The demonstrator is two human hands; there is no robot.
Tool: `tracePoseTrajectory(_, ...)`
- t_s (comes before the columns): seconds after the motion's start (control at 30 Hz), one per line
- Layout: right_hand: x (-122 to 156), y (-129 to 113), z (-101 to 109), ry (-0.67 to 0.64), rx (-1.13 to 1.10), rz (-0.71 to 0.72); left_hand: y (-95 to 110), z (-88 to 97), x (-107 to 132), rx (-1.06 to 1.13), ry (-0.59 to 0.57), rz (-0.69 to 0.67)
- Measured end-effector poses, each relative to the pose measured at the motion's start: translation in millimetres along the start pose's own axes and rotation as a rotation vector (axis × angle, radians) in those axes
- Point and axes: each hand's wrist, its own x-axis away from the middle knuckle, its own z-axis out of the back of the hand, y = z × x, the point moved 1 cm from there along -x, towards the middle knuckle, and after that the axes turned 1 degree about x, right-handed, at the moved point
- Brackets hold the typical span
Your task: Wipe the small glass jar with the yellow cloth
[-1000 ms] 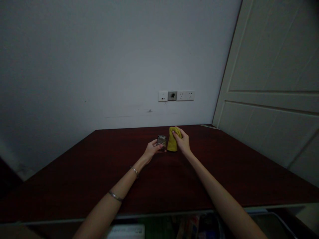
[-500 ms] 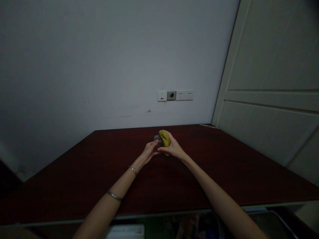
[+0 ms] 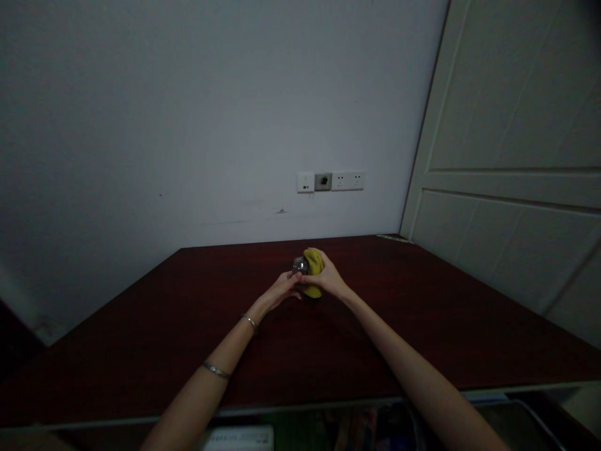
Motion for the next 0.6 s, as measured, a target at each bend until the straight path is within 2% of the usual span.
tracePoseTrajectory(0.1,-1,-2,1,0.057,-0.06,-0.091,0,-2.2,-1,-0.003,0.014,-0.061)
tracePoseTrajectory(0.23,2,-7,-1,0.039,-0.15,-0.183,3,-5.5,-2,-0.012,0.079,-0.158)
tracePoseTrajectory(0.43,2,-11,-1,0.022,-0.164,-0.211,5,-7.8,-2,-0.073,0.155,-0.178)
tracePoseTrajectory(0.6,1,-10,4,-0.082,-0.121,-0.177,2,-7.3,-3,-0.075,0.142,-0.183)
